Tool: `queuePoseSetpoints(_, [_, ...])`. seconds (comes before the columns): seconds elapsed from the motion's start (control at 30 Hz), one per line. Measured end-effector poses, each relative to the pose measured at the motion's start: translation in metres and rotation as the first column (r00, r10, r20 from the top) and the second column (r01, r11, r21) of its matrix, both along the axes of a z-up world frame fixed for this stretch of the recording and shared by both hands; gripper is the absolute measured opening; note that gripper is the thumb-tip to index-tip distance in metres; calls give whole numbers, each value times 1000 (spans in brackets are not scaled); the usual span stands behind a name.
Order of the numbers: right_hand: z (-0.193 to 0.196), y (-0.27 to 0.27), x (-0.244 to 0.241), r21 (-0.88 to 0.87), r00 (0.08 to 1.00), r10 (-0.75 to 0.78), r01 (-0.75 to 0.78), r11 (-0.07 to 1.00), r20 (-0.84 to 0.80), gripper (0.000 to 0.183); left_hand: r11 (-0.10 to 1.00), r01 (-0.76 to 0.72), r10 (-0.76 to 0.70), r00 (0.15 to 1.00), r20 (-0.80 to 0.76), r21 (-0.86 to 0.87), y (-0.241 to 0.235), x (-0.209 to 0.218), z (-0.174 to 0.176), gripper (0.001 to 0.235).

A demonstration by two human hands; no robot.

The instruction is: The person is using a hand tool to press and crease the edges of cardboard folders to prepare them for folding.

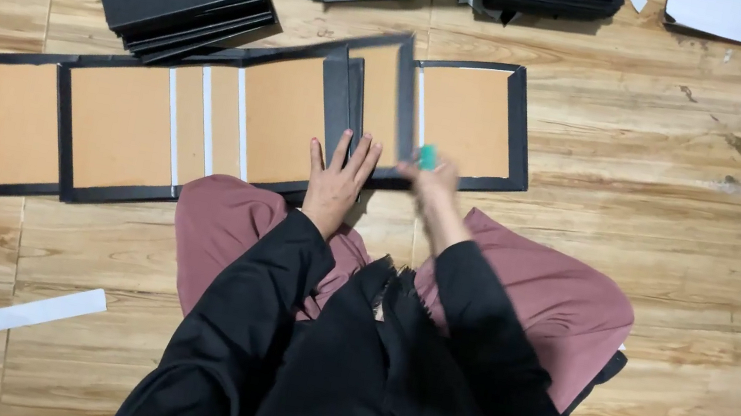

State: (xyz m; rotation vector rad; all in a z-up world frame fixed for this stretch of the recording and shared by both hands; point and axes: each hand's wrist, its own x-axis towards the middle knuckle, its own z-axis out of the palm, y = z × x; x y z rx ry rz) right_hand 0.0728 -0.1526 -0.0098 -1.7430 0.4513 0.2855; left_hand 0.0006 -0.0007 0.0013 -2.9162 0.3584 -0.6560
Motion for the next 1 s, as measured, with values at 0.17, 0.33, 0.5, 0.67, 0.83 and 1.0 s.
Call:
queuePoseSetpoints(0.17, [-24, -91, 56, -189, 996, 76, -64, 980, 57, 45, 1000, -26, 26, 1000, -3, -4, -2, -2, -1, 47])
queuePoseSetpoints(0.33, [-28, -167, 60, -434, 994, 107, -90, 896, 15, 40, 999, -40, 40, 999, -19, 16, -10, 8, -8, 44])
queuePoseSetpoints(0.5, [-21, -177, 39, -620, 964, 258, -240, 747, -62, 35, 996, -33, 44, 990, -133, 87, -16, 14, -15, 45])
queuePoseSetpoints(0.67, [-22, -165, 54, -718, 952, 268, -287, 634, -144, 40, 992, -96, 47, 871, -489, -77, -51, 32, 29, 90])
queuePoseSetpoints(0.83, [12, -147, 54, -754, 930, 303, -351, 555, -210, 40, 942, -22, -165, 840, -517, -336, -115, 62, 15, 94])
queuePoseSetpoints(1.0, [38, -144, 51, -745, 934, 348, -293, 599, -88, 47, 956, 147, -249, 860, -444, -252, -123, 92, -31, 81])
